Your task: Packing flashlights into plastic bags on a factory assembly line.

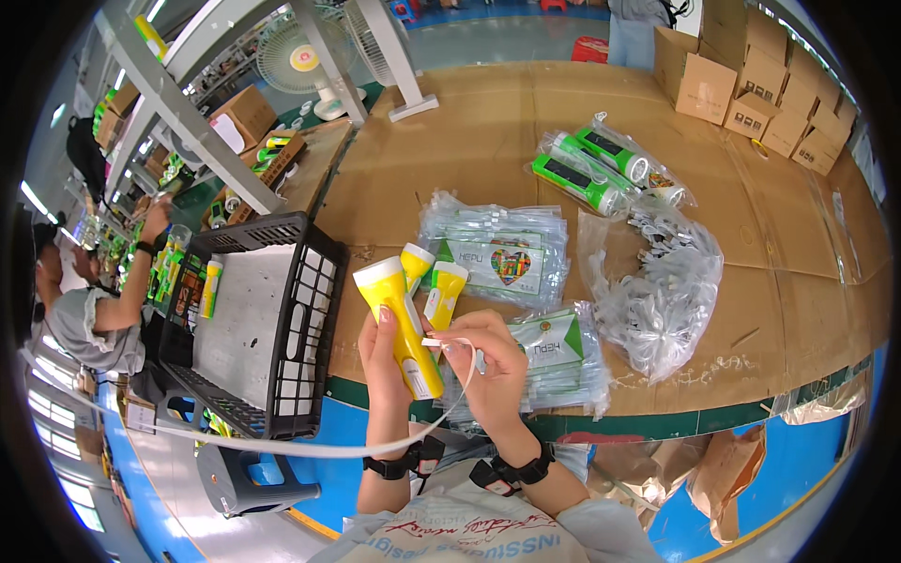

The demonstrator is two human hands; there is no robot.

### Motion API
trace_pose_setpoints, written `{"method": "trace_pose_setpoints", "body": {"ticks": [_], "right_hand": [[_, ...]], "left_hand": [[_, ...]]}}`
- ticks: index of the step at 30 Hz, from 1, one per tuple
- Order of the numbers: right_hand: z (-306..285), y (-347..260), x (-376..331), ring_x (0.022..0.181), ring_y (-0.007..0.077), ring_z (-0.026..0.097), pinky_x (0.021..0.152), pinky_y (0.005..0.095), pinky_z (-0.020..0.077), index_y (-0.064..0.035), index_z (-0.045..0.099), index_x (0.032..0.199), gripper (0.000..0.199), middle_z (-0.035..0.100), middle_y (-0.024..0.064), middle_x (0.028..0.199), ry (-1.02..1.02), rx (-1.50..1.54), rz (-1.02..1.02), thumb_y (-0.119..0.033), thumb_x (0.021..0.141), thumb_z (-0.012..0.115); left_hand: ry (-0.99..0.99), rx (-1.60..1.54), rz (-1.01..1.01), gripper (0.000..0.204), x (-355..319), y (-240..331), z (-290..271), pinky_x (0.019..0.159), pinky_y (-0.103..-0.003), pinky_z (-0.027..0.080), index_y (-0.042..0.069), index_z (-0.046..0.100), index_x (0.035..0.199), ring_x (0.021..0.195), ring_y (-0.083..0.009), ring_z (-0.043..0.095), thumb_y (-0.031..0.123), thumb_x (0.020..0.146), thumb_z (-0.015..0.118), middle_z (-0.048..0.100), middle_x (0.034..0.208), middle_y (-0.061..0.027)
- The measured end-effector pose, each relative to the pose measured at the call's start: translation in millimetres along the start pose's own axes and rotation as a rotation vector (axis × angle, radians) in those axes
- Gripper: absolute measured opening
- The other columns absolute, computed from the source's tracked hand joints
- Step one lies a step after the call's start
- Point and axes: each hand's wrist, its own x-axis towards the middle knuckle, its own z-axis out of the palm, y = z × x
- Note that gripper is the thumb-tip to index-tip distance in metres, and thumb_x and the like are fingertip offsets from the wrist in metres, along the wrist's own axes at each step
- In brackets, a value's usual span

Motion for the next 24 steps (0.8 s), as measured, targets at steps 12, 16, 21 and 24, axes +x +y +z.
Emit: {"method": "trace_pose_setpoints", "body": {"ticks": [12,16,21,24], "right_hand": [[5.1,2.2,-1.6,0.085,0.0131,0.056,0.065,0.0243,0.0446,-0.0074,0.073,0.095,0.016,0.060,0.0063,0.098,0.015,-0.217,-0.037,-0.001,0.082,0.067],[5.0,-1.0,-1.2,0.085,0.0138,0.055,0.063,0.0249,0.0446,-0.0084,0.074,0.095,0.017,0.060,0.0055,0.097,0.028,-0.258,-0.043,-0.002,0.081,0.068],[6.4,1.4,-1.5,0.083,0.0141,0.054,0.065,0.0234,0.0411,-0.0065,0.073,0.096,0.014,0.059,0.0070,0.096,0.035,-0.384,-0.120,-0.007,0.082,0.069],[7.5,3.8,-3.7,0.082,0.0177,0.054,0.056,0.0248,0.0383,-0.0116,0.073,0.099,0.024,0.060,0.0041,0.096,0.061,-0.541,-0.285,-0.004,0.076,0.072]], "left_hand": [[-0.025,0.089,0.033,0.058,-27.3,-9.6,22.2,0.081,-0.027,0.045,0.003,0.045,0.126,0.097,-0.0137,0.055,0.051,0.102,0.022,0.055,0.110,-0.0078],[-0.063,0.188,0.065,0.052,-28.3,-11.7,21.4,0.078,-0.027,0.044,0.002,0.047,0.119,0.092,-0.0131,0.053,0.047,0.102,0.028,0.054,0.103,-0.0082],[-0.039,0.286,0.083,0.039,-25.5,-17.6,15.8,0.072,-0.028,0.041,0.001,0.047,0.109,0.084,-0.0134,0.049,0.036,0.104,0.030,0.053,0.096,-0.0085],[-0.018,0.403,0.163,0.033,-25.9,-15.4,18.0,0.070,-0.028,0.041,0.000,0.047,0.105,0.081,-0.0144,0.049,0.029,0.104,0.031,0.053,0.092,-0.0096]]}}
